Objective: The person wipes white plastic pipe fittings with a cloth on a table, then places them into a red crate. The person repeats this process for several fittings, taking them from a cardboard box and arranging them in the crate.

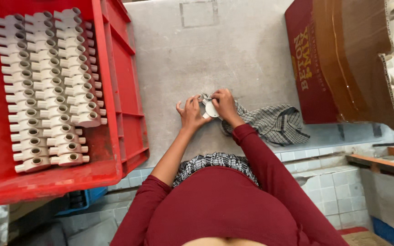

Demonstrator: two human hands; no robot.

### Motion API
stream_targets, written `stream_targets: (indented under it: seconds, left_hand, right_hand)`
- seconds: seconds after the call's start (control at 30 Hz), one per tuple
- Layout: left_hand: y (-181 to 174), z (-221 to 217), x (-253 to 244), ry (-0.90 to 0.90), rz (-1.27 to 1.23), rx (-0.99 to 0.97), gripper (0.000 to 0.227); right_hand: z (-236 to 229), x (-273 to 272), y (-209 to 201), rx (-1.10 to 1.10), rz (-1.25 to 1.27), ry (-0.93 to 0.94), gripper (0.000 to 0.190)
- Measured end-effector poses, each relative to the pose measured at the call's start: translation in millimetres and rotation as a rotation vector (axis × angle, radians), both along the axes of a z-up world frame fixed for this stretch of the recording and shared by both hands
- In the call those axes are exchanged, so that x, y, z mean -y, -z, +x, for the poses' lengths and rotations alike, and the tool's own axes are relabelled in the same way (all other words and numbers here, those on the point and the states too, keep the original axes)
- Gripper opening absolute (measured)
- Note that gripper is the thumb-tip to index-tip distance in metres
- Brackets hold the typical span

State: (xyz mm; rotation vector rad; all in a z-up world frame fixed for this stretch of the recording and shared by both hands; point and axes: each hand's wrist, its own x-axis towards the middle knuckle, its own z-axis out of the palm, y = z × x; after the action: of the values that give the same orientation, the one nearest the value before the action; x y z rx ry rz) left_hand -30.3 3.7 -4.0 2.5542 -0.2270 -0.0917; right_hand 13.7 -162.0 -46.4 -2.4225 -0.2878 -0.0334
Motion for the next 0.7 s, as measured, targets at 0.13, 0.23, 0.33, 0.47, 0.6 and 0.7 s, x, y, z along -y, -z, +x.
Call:
stream_targets:
  seconds: [0.13, 0.23, 0.33, 0.47, 0.6, 0.7]
  left_hand:
    - [-8, 1, 1, 0.004, 0.002, -0.011, 0.087]
    - [4, 3, -1, 0.028, 0.027, -0.004, 0.088]
    - [9, 7, 0, 0.032, 0.056, 0.002, 0.089]
    - [4, 5, 0, 0.033, 0.042, -0.011, 0.089]
    - [-1, 6, 0, 0.032, 0.019, -0.014, 0.088]
    - [-3, 5, 0, 0.018, 0.014, 0.004, 0.087]
  right_hand:
    - [17, 15, 4, -0.096, 0.102, -0.111, 0.013]
    - [18, 11, -11, -0.138, 0.105, -0.149, 0.015]
    - [16, 4, -23, -0.117, 0.121, -0.126, 0.021]
    - [8, 11, -28, -0.066, 0.008, -0.150, 0.018]
    - [18, 18, -30, 0.070, -0.297, -0.282, 0.016]
    - [26, 9, -15, 0.049, -0.219, -0.262, 0.014]
